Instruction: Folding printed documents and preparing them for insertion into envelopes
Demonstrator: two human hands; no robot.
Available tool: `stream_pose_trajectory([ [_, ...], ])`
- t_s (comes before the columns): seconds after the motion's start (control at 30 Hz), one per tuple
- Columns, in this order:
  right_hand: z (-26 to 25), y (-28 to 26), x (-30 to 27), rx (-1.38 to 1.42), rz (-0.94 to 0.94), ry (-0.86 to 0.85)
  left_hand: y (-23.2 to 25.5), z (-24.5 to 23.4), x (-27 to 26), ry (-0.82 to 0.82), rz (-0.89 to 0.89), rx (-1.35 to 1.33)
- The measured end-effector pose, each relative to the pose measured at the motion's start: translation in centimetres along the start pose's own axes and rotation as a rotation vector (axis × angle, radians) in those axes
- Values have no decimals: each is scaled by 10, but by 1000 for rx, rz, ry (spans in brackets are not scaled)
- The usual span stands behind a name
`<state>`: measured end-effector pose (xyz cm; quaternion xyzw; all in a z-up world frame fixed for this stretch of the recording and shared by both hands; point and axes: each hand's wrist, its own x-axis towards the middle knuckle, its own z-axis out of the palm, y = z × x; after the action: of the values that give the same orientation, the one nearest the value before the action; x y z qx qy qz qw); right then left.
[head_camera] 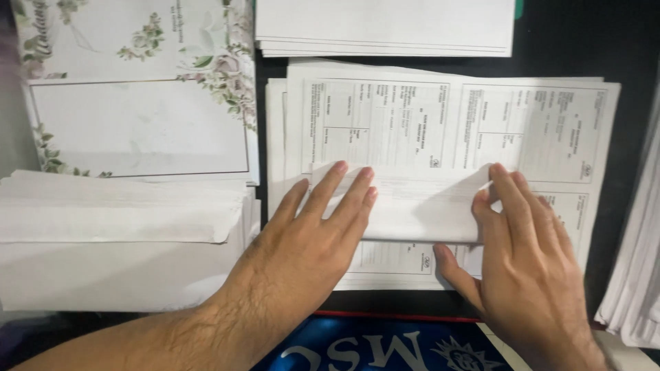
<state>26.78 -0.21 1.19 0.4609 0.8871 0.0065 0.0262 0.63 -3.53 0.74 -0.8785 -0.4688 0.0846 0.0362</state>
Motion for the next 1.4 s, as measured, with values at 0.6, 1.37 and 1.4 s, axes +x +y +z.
stream_pose_trajectory([
  [0.6,24,11,-20,93,-3,156,-31,18,-5,21,51,-248],
  [1.37,-2,-11,3,-43,58,-64,-41,19,7,123,185,-312],
  [1.4,-1,-11,4,-11,56,-51,-40,18,6,108,177,-310],
])
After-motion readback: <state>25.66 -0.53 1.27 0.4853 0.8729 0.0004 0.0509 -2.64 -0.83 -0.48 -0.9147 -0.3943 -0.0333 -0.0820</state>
